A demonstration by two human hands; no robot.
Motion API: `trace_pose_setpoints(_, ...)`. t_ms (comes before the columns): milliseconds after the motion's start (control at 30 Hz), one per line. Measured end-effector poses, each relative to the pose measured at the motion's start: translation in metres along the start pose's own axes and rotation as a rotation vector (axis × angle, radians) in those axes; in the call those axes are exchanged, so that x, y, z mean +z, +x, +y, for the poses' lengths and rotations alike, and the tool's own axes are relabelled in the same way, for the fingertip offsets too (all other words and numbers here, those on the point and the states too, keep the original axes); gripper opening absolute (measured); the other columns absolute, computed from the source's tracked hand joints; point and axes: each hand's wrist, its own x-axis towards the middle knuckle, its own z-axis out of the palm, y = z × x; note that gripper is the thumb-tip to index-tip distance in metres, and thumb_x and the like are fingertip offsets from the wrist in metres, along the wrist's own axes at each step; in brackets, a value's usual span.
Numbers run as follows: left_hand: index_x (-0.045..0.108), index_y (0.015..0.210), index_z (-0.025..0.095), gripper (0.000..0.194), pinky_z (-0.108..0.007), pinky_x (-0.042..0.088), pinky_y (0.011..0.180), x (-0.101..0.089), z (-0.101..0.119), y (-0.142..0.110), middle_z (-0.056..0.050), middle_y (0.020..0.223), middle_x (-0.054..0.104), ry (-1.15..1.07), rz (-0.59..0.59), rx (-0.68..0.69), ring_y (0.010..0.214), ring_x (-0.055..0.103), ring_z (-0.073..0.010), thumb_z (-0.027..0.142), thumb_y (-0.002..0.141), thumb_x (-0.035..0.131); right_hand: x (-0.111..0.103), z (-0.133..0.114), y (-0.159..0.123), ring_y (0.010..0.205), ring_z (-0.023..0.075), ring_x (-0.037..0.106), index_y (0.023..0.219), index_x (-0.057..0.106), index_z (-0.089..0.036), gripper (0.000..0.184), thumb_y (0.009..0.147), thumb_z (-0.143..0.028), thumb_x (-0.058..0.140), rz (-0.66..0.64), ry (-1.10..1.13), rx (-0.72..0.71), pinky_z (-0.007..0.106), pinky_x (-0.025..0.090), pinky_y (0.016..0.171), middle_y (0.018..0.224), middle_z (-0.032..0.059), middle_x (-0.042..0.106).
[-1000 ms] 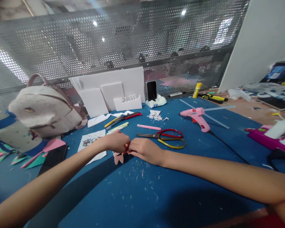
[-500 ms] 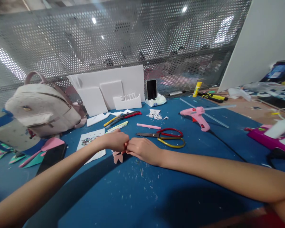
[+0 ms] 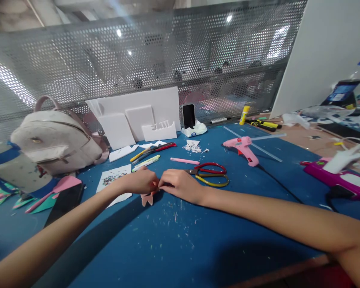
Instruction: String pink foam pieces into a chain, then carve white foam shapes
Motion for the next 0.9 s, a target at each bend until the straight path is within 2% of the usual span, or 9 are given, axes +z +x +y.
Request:
trace_pose_setpoints(133,0.067,0.102,0.013,0.023,-0.039,0.057,0.081,0.008,-0.007,-0.005,-0.004,0.096,0.070,-0.109,0.097,0.062,0.084,0.069,-0.0180,0.035,0.098,0.061,-0.004,-0.001,0.000,0.080,0.0173,0.063,0.092,0.070,-0.018,0.008,0.094,-0.018,0.063,0.022,0.059,0.099,0.029,0.048,0.072,0.089,0.0042,0.070)
trace_pose_setpoints(233,0.069,0.085,0.015,0.022,-0.039,0.051,0.088,0.015,-0.008,-0.012,0.000,0.079,0.071,-0.191,0.212,0.093,0.074,0.067,-0.0155,0.027,0.099,0.056,-0.004,0.000,0.001,0.070,0.0134,0.061,0.091,0.069,-0.018,0.006,0.093,-0.018,0.064,0.067,0.115,0.195,0.025,0.048,0.064,0.090,0.0028,0.070)
trace_pose_setpoints(300,0.069,0.077,0.017,0.027,-0.036,0.046,0.090,0.022,-0.008,-0.015,0.002,0.069,0.069,-0.238,0.308,0.091,0.068,0.064,-0.0137,0.019,0.097,0.050,-0.004,0.001,0.003,0.070,0.0127,0.061,0.092,0.069,-0.018,0.006,0.092,-0.017,0.063,0.095,0.159,0.243,0.024,0.048,0.063,0.092,0.0030,0.071)
trace_pose_setpoints(367,0.068,0.074,0.017,0.030,-0.029,0.045,0.081,0.029,-0.007,-0.016,0.002,0.063,0.067,-0.285,0.393,0.075,0.062,0.060,-0.0124,0.017,0.095,0.046,-0.003,0.002,0.005,0.072,0.0129,0.063,0.092,0.069,-0.017,0.006,0.092,-0.018,0.063,0.113,0.205,0.274,0.024,0.049,0.063,0.093,0.0033,0.071)
trace_pose_setpoints(433,0.067,0.075,0.017,0.031,-0.025,0.044,0.068,0.035,-0.005,-0.016,0.002,0.061,0.065,-0.332,0.461,0.058,0.058,0.057,-0.0121,0.019,0.094,0.043,-0.002,0.002,0.006,0.074,0.0132,0.063,0.092,0.069,-0.017,0.007,0.092,-0.019,0.063,0.122,0.251,0.294,0.024,0.050,0.064,0.092,0.0033,0.071)
trace_pose_setpoints(500,0.065,0.075,0.017,0.033,-0.024,0.043,0.065,0.040,-0.003,-0.015,0.002,0.060,0.064,-0.372,0.522,0.046,0.055,0.055,-0.0119,0.021,0.096,0.040,-0.001,0.003,0.007,0.075,0.0139,0.064,0.092,0.069,-0.017,0.007,0.092,-0.021,0.063,0.130,0.293,0.309,0.024,0.051,0.063,0.091,0.0034,0.071)
trace_pose_setpoints(700,0.062,0.076,0.020,0.034,-0.033,0.043,0.092,0.055,0.006,-0.010,0.001,0.071,0.069,-0.454,0.724,-0.019,0.072,0.062,-0.0163,0.026,0.100,0.039,0.002,0.004,0.007,0.086,0.0175,0.066,0.094,0.066,-0.017,0.010,0.094,-0.026,0.061,0.194,0.372,0.337,0.028,0.053,0.070,0.093,0.0047,0.069)
trace_pose_setpoints(800,0.059,0.075,0.020,0.033,-0.036,0.041,0.095,0.063,0.009,-0.008,-0.001,0.075,0.070,-0.495,0.821,-0.053,0.082,0.063,-0.0196,0.028,0.100,0.038,0.002,0.004,0.005,0.090,0.0180,0.065,0.096,0.066,-0.018,0.009,0.094,-0.025,0.060,0.216,0.391,0.339,0.028,0.053,0.074,0.095,0.0048,0.068)
trace_pose_setpoints(900,0.058,0.075,0.021,0.032,-0.038,0.038,0.099,0.068,0.011,-0.006,0.000,0.071,0.067,-0.521,0.888,-0.050,0.079,0.061,-0.0186,0.028,0.100,0.039,0.002,0.004,0.004,0.089,0.0178,0.064,0.095,0.066,-0.019,0.008,0.094,-0.024,0.060,0.212,0.409,0.335,0.027,0.052,0.072,0.095,0.0044,0.067)
